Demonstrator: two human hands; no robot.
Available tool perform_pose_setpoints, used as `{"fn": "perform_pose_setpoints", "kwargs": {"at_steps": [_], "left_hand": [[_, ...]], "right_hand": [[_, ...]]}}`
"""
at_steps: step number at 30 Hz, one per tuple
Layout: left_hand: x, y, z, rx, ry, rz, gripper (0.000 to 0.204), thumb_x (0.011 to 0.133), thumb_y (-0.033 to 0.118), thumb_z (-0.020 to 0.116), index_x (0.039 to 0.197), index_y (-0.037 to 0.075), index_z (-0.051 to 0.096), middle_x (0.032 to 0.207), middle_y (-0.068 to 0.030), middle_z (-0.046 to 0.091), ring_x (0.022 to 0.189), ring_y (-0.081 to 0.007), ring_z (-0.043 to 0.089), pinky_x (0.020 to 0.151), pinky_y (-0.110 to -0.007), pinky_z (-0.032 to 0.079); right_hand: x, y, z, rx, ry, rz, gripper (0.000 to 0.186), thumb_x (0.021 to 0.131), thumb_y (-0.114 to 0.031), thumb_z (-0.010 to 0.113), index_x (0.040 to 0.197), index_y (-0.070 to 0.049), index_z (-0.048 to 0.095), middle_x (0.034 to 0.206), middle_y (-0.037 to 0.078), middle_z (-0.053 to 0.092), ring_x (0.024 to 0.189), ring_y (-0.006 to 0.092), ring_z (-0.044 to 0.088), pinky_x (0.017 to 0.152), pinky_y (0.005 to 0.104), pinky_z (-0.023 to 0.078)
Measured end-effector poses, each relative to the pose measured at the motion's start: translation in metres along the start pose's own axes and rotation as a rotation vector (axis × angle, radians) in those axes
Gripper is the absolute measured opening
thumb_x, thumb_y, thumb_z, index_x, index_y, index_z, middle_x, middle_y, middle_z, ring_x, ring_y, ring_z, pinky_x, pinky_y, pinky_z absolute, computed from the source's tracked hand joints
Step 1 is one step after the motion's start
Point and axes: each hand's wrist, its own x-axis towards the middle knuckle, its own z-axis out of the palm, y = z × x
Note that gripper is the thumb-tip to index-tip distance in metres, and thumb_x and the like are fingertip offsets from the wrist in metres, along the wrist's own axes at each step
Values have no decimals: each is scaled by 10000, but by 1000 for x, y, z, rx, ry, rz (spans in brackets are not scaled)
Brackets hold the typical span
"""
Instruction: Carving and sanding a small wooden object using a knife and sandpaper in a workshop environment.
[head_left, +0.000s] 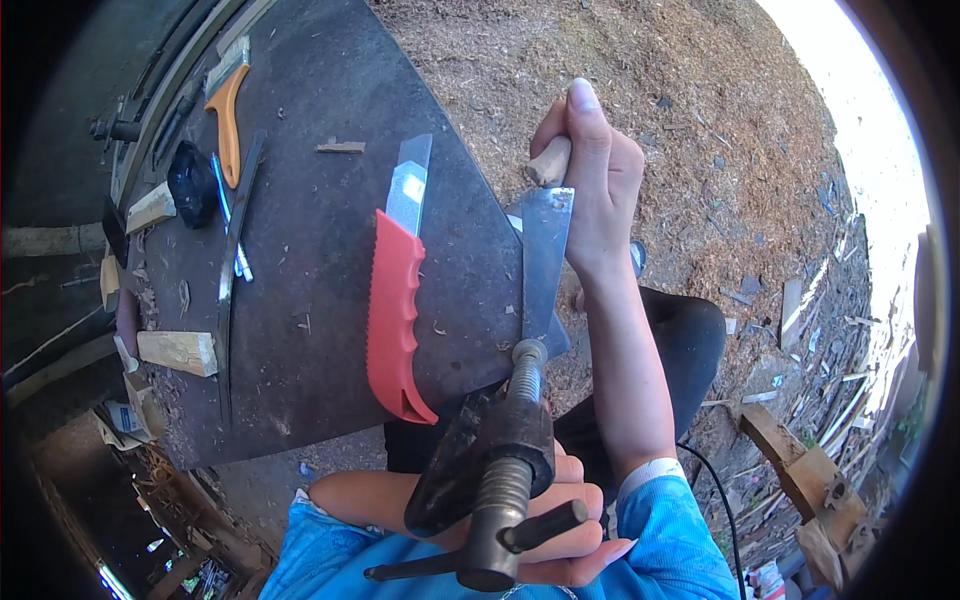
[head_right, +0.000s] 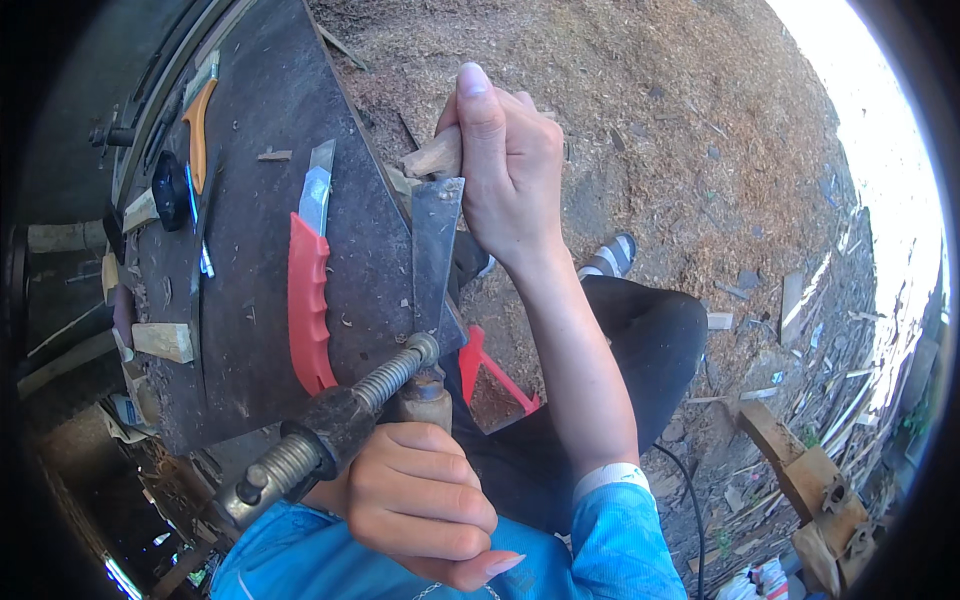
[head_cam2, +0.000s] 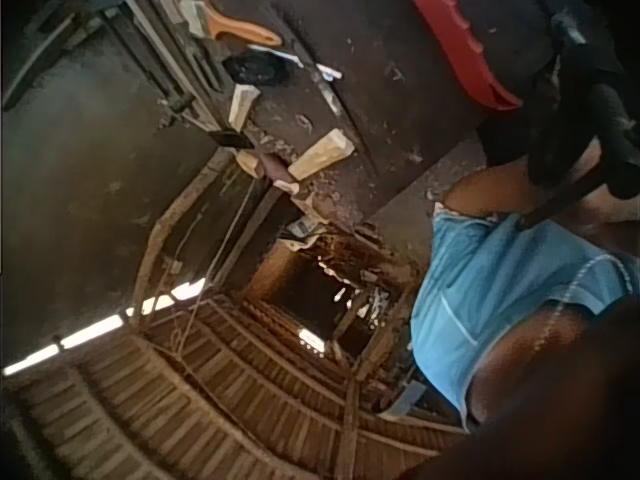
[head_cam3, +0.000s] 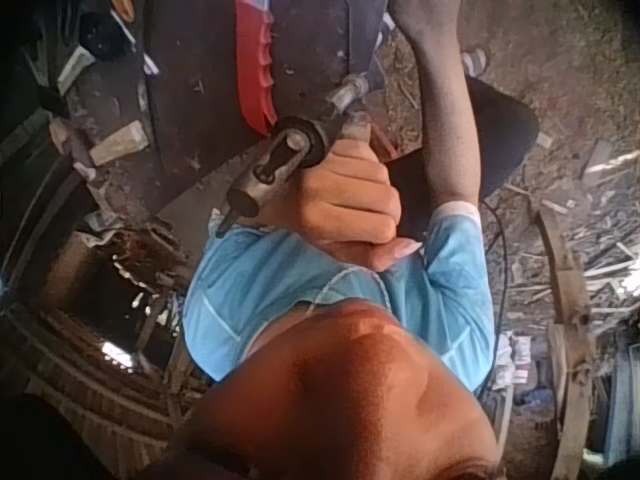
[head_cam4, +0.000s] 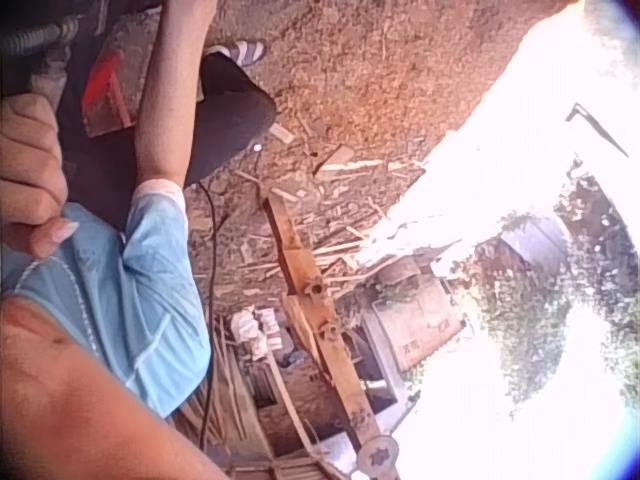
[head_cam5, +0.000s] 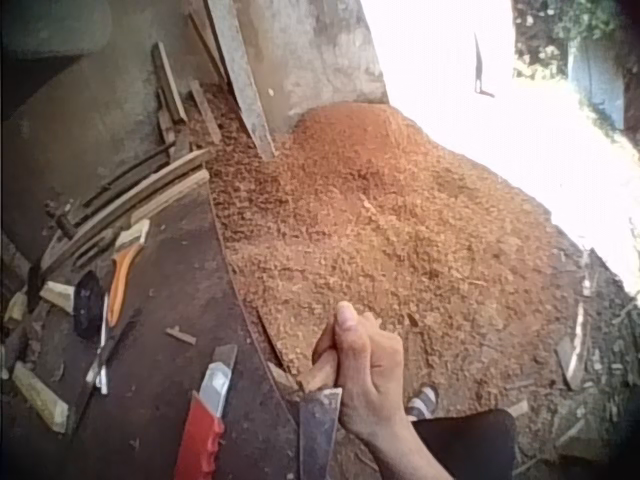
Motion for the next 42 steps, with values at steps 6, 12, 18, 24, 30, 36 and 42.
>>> {"fn": "perform_pose_setpoints", "kwargs": {"at_steps": [6,12,18,24,30,36,42], "left_hand": [[1,0,1,12,18,6,292,777,178,802,608,167,565,646,83,603,548,-77,570,594,-222,408],[2,0,2,48,54,2,293,783,182,802,611,168,566,651,87,606,549,-75,568,595,-222,410],[3,-1,1,58,29,26,294,792,185,799,612,172,567,651,91,606,551,-73,568,606,-218,409],[2,-5,10,13,147,87,272,791,149,770,628,147,553,641,36,551,532,-130,512,552,-288,325],[3,-7,11,8,172,135,301,805,163,773,617,143,539,643,32,553,528,-134,508,565,-285,331],[1,-8,13,21,192,137,299,813,159,772,622,142,542,649,30,557,531,-134,510,556,-286,335],[3,-5,9,-3,157,96,307,809,146,775,620,144,533,642,31,552,533,-127,512,548,-283,330]], "right_hand": [[4,3,0,-187,100,-309,527,1123,-280,442,690,-51,639,582,31,593,526,189,512,614,341,366],[3,-1,-4,-313,149,-375,477,1102,-230,492,674,-65,626,564,33,538,526,200,505,581,346,338],[10,-1,-8,-360,131,-462,471,1073,-205,549,619,-80,565,555,7,513,516,186,477,573,348,314],[13,-1,-12,-394,138,-539,483,1065,-197,562,594,-92,543,539,-1,491,505,181,452,575,345,307],[12,-1,-12,-387,112,-506,491,1067,-201,560,587,-97,536,532,-3,488,501,177,453,575,343,310],[14,-3,-13,-386,103,-501,489,1066,-201,560,589,-95,540,527,2,485,494,180,451,571,343,308],[13,0,-16,-419,110,-558,495,1064,-191,557,580,-90,541,517,12,504,457,191,461,522,346,303]]}}
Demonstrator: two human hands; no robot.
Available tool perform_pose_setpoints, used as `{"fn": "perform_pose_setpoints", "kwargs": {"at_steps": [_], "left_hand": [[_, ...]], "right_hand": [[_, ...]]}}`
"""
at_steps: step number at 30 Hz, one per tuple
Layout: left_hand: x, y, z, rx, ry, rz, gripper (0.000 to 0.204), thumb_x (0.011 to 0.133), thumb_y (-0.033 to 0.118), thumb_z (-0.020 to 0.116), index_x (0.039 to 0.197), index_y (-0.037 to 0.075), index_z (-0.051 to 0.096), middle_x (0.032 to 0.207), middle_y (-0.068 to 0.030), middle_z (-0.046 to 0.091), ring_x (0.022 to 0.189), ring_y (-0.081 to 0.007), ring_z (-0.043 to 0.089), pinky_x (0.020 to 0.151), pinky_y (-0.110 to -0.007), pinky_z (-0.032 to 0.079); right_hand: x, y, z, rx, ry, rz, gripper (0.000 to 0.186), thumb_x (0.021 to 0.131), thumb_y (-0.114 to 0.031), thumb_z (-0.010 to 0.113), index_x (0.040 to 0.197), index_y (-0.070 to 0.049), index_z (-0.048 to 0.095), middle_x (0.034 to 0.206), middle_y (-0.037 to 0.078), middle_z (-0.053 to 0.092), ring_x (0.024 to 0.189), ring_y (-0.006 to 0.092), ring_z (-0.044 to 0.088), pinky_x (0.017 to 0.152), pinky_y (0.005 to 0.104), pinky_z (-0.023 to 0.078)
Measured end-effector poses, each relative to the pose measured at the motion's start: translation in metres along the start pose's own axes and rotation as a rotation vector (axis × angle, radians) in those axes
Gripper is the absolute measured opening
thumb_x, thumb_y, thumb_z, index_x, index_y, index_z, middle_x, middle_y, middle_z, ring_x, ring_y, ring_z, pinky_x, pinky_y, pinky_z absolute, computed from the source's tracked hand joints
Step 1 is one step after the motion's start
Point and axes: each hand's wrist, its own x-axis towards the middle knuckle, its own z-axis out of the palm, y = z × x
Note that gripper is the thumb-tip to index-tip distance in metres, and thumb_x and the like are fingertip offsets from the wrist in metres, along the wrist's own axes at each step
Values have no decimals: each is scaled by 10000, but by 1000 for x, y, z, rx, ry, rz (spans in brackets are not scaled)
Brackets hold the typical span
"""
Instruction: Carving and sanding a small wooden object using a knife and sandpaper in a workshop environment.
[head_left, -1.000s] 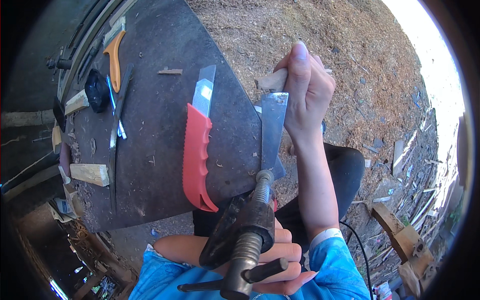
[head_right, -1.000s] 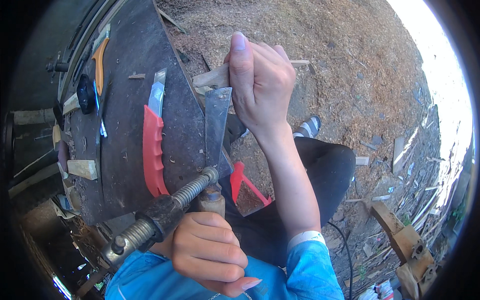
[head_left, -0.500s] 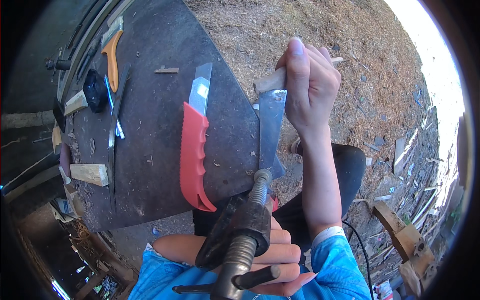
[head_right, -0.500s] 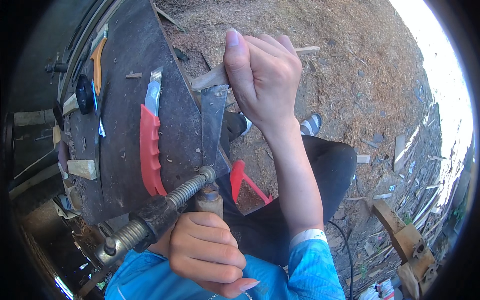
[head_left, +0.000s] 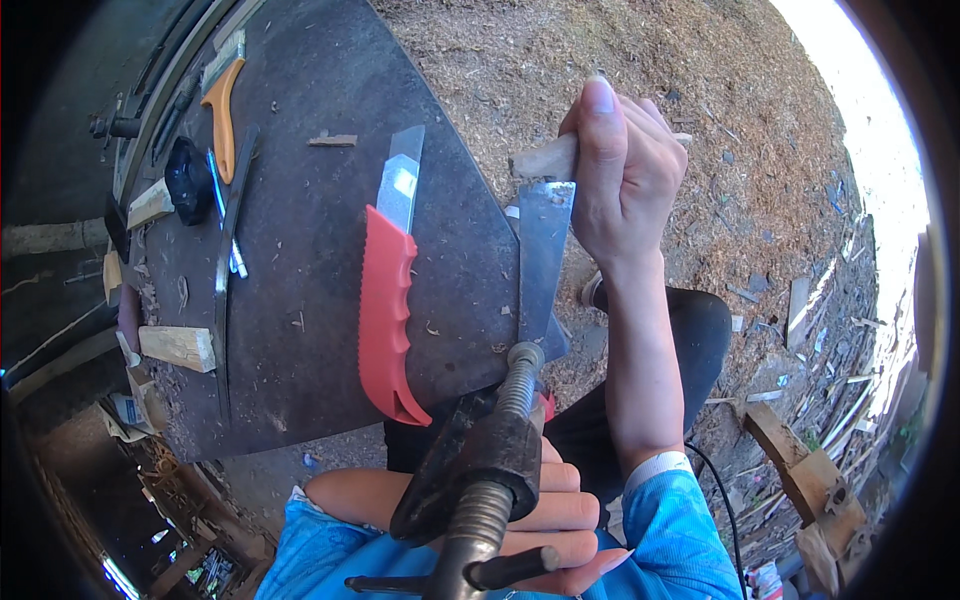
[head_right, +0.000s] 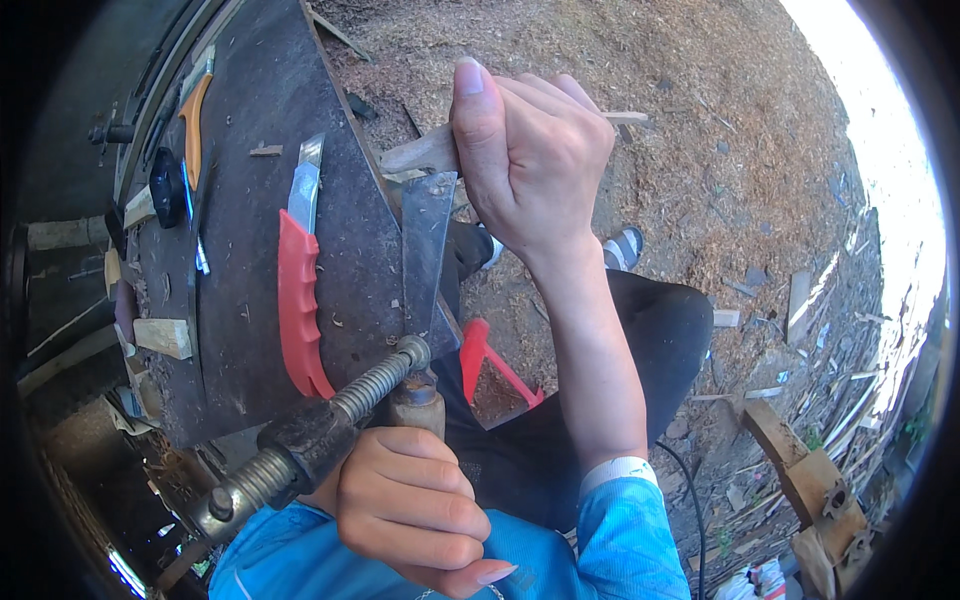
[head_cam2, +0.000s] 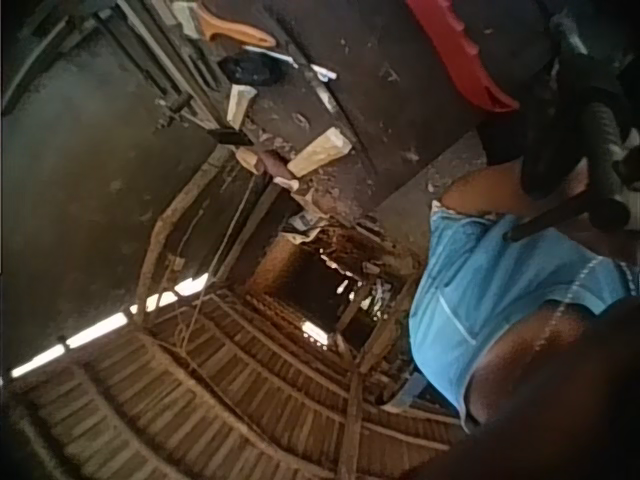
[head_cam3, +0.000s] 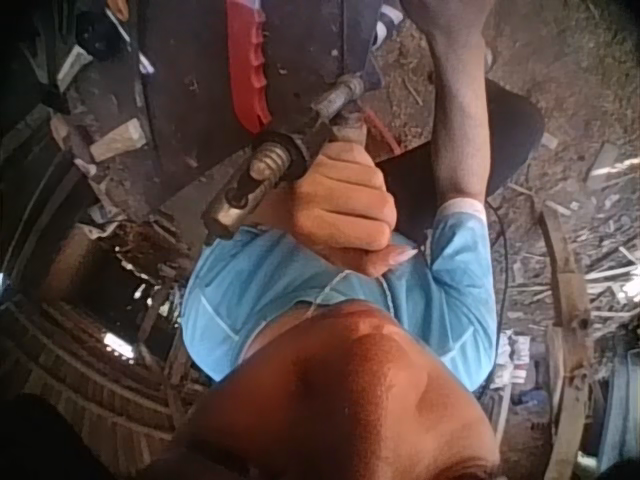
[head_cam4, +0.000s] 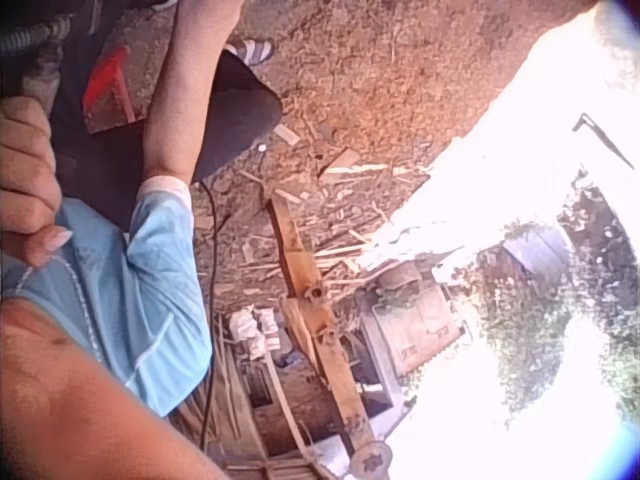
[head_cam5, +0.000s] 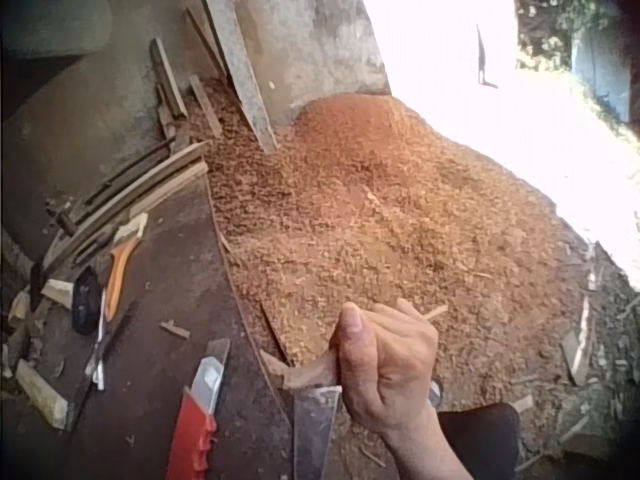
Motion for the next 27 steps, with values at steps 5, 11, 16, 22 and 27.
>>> {"fn": "perform_pose_setpoints", "kwargs": {"at_steps": [5,11,16,22,27], "left_hand": [[2,4,-8,66,-129,-80,299,791,187,797,605,173,563,646,90,603,550,-71,571,603,-217,407],[5,7,-9,74,-158,-139,299,788,183,792,598,172,563,637,89,602,538,-71,568,585,-211,402],[5,8,-8,60,-144,-146,296,787,180,792,599,172,565,637,90,604,539,-72,569,584,-212,402],[8,9,-13,108,-218,-129,294,791,185,795,605,171,568,639,91,604,548,-70,569,596,-213,406],[-1,-1,-2,-11,-14,40,297,814,140,764,623,145,537,644,31,550,535,-127,522,549,-287,334]], "right_hand": [[-5,1,-3,-25,-26,41,518,1063,-197,558,555,-98,547,478,35,483,393,216,449,446,352,317],[-9,-5,-3,-33,-13,98,533,1068,-199,545,545,-97,532,472,49,480,390,230,487,424,369,344],[-19,-14,-3,-34,-29,215,544,1080,-208,523,549,-89,528,472,56,474,393,227,493,432,376,349],[-34,-31,-1,-33,0,419,560,1108,-250,479,591,-53,561,483,70,481,406,225,498,449,370,355],[-40,-72,-8,356,-107,967,603,1152,-380,355,755,-28,642,596,-3,530,561,59,463,522,299,372]]}}
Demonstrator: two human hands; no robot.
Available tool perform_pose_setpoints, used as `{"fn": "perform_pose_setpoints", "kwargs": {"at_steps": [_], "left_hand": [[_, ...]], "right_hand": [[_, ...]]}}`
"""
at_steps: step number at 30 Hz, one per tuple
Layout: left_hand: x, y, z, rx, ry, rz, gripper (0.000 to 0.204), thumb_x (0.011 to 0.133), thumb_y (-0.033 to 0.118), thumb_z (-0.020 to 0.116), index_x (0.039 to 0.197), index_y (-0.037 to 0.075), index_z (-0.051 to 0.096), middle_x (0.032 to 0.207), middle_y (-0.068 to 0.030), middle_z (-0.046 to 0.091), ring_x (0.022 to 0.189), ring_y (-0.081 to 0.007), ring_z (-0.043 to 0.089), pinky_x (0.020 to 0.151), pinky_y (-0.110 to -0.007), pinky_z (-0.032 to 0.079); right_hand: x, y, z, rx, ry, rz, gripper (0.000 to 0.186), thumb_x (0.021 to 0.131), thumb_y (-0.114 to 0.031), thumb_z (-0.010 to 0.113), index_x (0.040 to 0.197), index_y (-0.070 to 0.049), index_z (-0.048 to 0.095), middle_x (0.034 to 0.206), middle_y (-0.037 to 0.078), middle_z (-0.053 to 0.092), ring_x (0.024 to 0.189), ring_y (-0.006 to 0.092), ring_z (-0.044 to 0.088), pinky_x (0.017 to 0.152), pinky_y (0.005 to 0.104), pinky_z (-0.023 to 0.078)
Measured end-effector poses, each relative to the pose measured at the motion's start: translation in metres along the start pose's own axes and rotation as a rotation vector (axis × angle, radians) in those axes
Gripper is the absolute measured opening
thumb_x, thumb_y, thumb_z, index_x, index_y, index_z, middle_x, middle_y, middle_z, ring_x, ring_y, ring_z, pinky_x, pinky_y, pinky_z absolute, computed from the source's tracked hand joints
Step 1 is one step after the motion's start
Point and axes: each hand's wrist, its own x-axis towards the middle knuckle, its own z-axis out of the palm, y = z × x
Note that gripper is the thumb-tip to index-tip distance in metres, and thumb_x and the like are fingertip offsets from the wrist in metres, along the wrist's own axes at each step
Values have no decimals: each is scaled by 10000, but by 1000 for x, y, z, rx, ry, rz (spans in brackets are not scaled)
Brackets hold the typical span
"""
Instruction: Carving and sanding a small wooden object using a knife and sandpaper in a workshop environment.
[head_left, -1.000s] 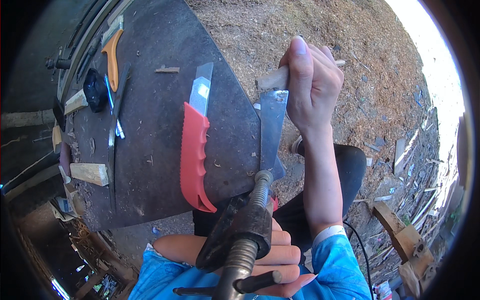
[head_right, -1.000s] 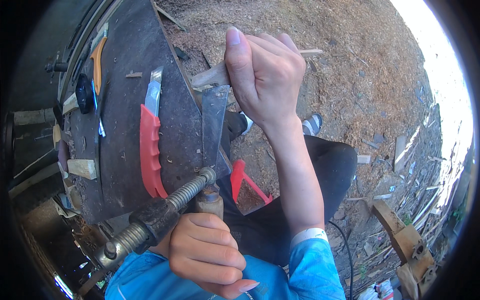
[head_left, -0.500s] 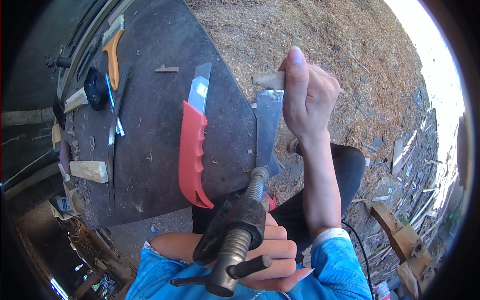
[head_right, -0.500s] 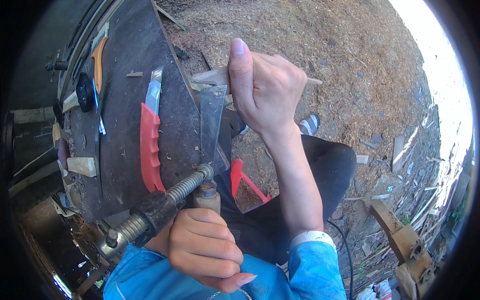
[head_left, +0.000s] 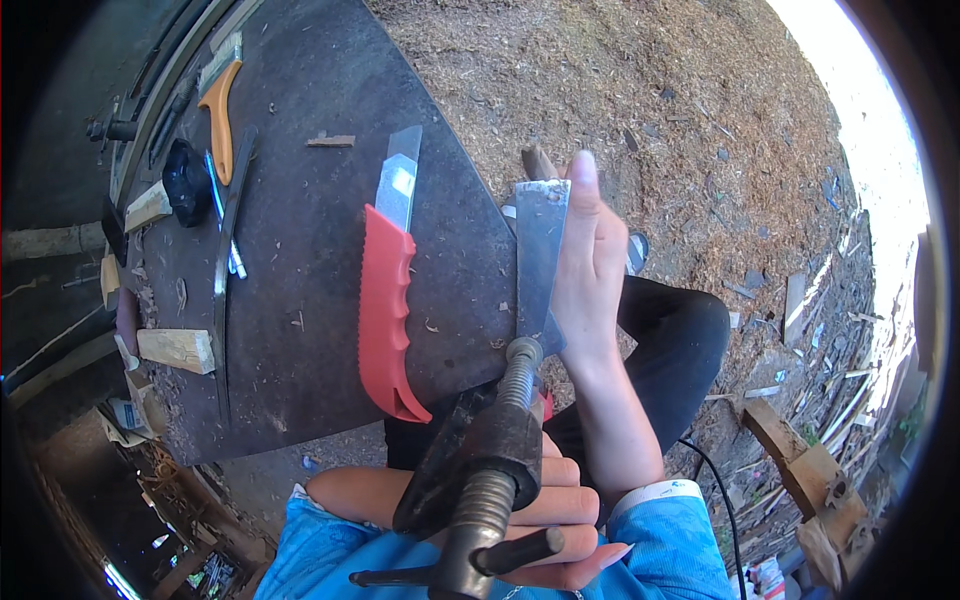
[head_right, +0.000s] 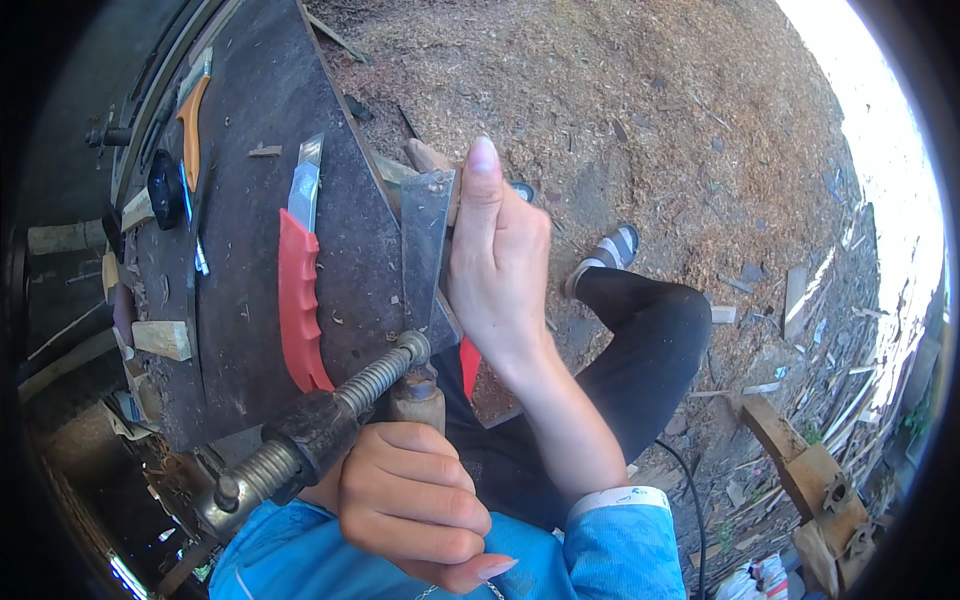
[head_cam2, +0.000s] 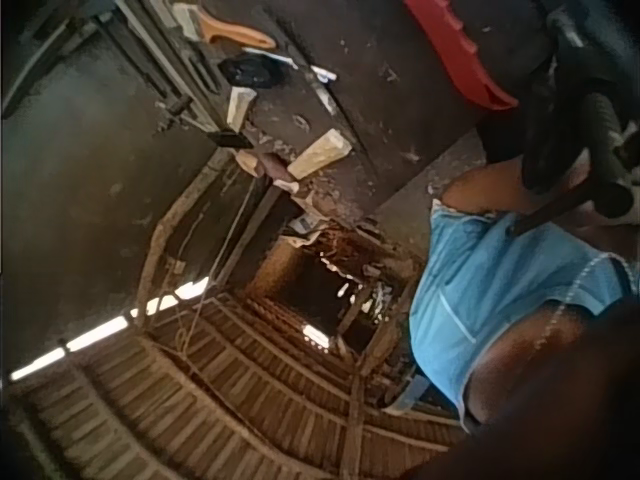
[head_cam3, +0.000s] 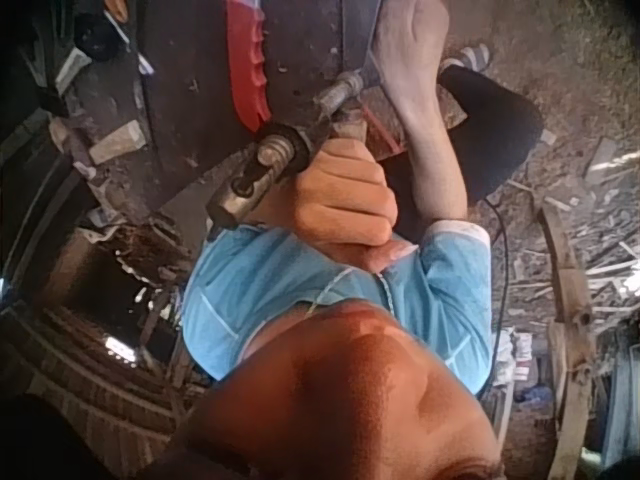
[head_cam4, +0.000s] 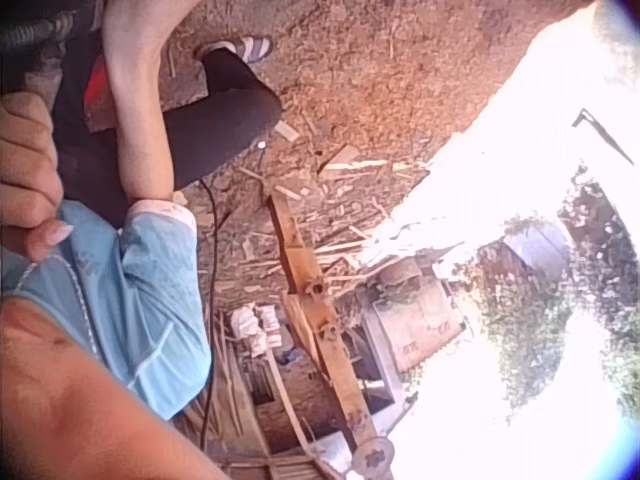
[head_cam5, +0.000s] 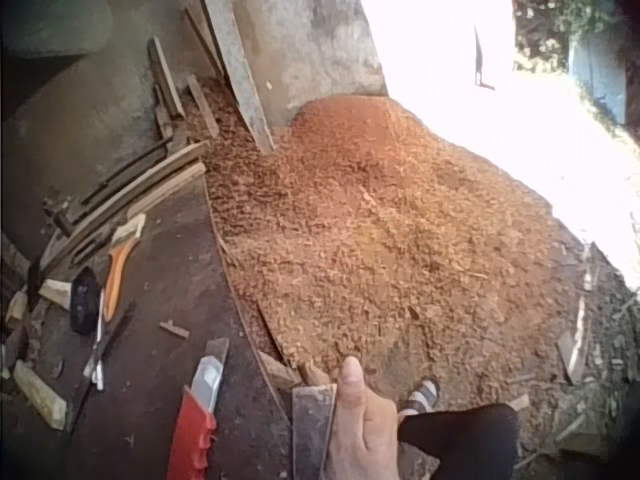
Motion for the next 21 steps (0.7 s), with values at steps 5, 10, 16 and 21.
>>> {"fn": "perform_pose_setpoints", "kwargs": {"at_steps": [5,10,16,21], "left_hand": [[1,0,-6,39,-105,-61,282,795,181,793,614,166,577,638,89,601,546,-69,565,586,-213,397],[7,6,-12,19,-186,-135,261,802,181,791,624,157,600,641,91,608,533,-67,558,573,-208,387],[6,4,-12,-6,-201,-152,232,807,178,794,645,153,630,649,96,620,534,-63,560,571,-204,390],[7,6,-13,8,-197,-146,239,804,177,786,636,156,617,643,98,616,533,-63,564,571,-204,388]], "right_hand": [[-24,13,-3,387,40,453,548,1137,-481,316,860,-86,577,619,-47,428,512,53,317,494,234,256],[-20,12,-40,905,-263,538,392,1133,-365,292,878,-118,459,617,-73,288,483,42,209,437,249,171],[3,5,-52,1296,-594,582,486,1155,-399,211,805,-142,430,576,-76,290,448,64,201,427,244,196],[9,4,-49,1240,-656,480,529,1153,-405,203,756,-141,433,573,-71,303,466,66,232,459,241,226]]}}
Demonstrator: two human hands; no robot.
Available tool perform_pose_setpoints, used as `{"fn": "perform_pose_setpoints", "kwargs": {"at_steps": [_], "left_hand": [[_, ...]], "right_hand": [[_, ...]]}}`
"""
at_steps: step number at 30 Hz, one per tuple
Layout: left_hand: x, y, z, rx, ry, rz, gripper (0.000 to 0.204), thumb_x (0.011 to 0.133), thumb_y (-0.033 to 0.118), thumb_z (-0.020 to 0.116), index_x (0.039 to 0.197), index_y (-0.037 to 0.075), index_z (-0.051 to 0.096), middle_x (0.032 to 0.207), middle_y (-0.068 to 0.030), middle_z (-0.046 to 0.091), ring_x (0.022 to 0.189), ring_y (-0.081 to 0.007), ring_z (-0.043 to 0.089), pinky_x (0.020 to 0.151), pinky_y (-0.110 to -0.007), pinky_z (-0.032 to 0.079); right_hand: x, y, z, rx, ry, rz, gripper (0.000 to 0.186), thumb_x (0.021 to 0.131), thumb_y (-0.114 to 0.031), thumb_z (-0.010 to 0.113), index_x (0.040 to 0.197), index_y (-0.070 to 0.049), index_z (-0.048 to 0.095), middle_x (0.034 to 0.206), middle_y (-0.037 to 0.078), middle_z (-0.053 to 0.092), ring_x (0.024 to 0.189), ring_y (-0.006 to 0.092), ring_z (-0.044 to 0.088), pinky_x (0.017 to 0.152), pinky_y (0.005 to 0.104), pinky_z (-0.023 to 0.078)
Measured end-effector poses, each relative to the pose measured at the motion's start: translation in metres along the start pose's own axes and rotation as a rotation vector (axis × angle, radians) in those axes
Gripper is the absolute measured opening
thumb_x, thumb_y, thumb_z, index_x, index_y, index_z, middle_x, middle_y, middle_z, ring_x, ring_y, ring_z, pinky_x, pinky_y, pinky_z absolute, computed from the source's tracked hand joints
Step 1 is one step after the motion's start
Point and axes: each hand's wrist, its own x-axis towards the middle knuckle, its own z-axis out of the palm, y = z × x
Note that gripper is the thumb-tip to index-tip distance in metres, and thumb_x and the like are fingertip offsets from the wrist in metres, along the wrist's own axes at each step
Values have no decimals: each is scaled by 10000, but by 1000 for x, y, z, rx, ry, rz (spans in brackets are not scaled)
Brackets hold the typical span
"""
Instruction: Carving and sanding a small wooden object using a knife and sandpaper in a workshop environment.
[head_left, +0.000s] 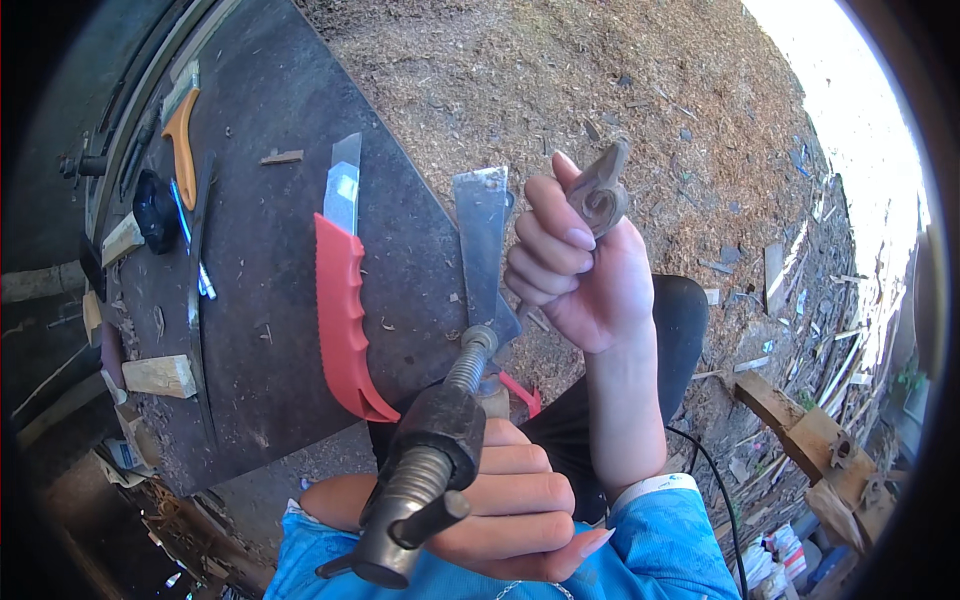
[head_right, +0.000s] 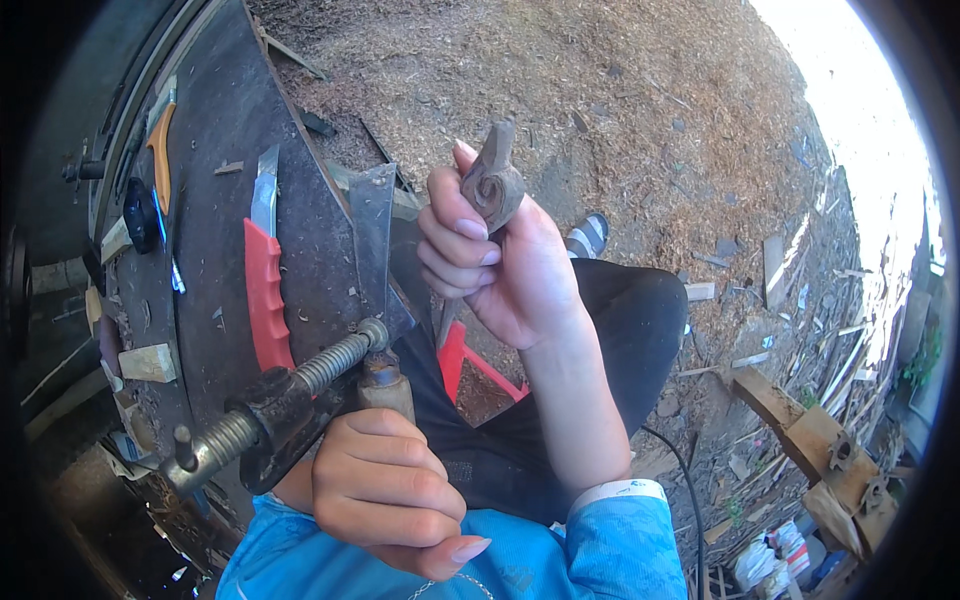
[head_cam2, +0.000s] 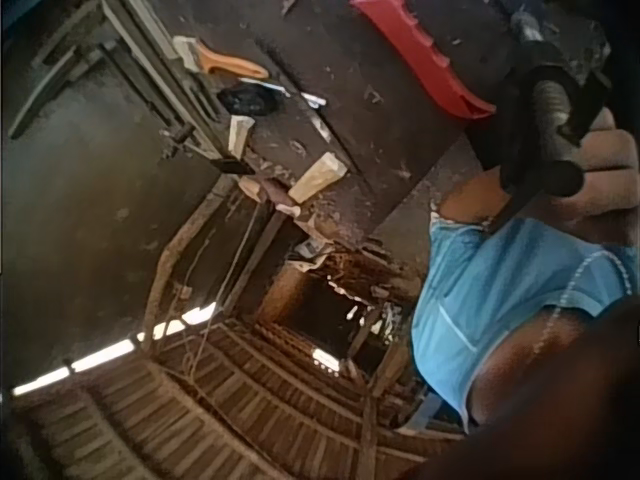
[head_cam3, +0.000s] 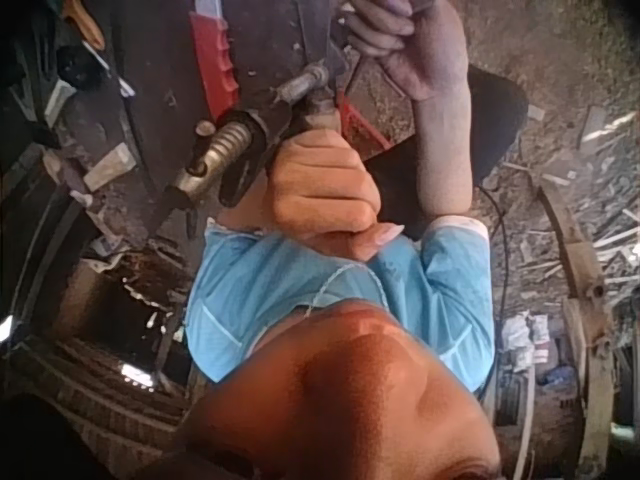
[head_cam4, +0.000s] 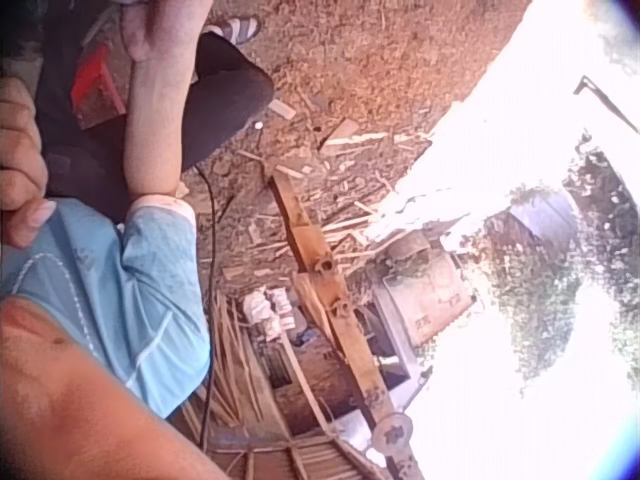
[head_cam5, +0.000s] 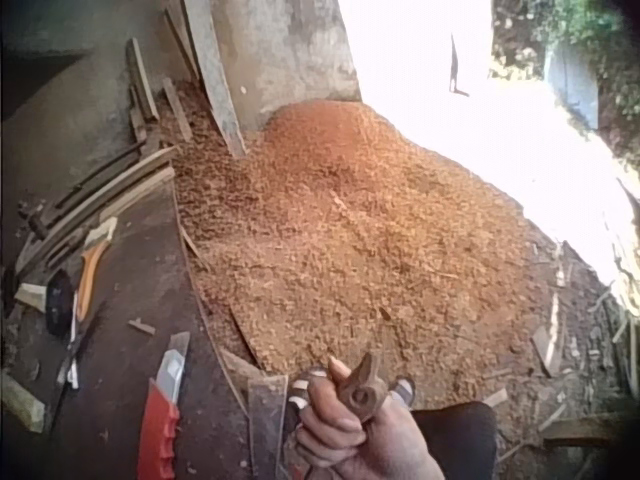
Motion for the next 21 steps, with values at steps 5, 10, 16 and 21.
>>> {"fn": "perform_pose_setpoints", "kwargs": {"at_steps": [5,10,16,21], "left_hand": [[1,1,3,14,35,-18,256,788,171,783,617,161,593,628,94,602,528,-65,558,573,-206,385],[-3,-2,5,126,27,23,266,786,175,786,613,167,583,626,91,597,532,-70,559,586,-214,392],[-2,-7,16,-5,230,152,284,817,142,762,630,141,548,652,31,558,539,-128,525,550,-288,337],[-4,-11,18,4,241,197,275,814,145,765,634,138,557,654,31,558,543,-131,524,563,-284,344]], "right_hand": [[17,-4,5,-798,489,-186,632,1135,-481,273,711,-82,521,590,-55,342,566,75,310,555,282,290],[38,-2,14,-1203,650,-362,641,1143,-469,320,742,-43,581,626,-28,463,619,64,405,577,276,332],[43,8,9,-1376,468,-484,535,1151,-371,379,828,-8,603,642,-16,483,640,71,412,588,288,379],[39,12,11,-1469,492,-583,458,1151,-317,381,914,5,605,648,55,551,607,118,509,585,317,436]]}}
